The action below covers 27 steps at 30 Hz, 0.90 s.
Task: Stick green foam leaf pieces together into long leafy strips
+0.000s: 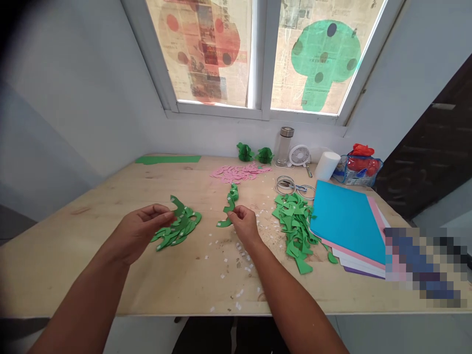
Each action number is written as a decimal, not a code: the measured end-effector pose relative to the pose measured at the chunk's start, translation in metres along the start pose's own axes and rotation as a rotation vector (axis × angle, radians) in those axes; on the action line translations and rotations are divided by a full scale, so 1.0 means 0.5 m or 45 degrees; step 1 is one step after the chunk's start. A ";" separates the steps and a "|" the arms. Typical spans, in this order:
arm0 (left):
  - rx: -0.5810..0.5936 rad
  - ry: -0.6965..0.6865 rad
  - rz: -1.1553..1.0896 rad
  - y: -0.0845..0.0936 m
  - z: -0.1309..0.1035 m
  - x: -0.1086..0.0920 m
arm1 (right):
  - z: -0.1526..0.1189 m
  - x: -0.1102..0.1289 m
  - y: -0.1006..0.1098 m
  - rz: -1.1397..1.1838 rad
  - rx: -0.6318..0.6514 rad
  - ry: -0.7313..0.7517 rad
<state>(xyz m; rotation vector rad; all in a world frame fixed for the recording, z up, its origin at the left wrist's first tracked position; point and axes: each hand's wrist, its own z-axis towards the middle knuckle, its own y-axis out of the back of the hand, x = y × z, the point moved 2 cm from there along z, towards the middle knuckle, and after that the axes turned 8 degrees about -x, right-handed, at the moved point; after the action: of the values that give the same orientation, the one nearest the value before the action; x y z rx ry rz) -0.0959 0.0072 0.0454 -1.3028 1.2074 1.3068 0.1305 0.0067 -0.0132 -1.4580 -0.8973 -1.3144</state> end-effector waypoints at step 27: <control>0.247 -0.081 -0.115 -0.179 0.010 0.040 | -0.006 -0.001 -0.004 0.061 0.123 -0.082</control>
<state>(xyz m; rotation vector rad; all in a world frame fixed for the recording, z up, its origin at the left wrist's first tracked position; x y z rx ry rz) -0.0085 0.0217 0.0215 -1.1551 1.1859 1.1285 0.1278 0.0042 -0.0136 -1.4442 -0.9490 -1.1786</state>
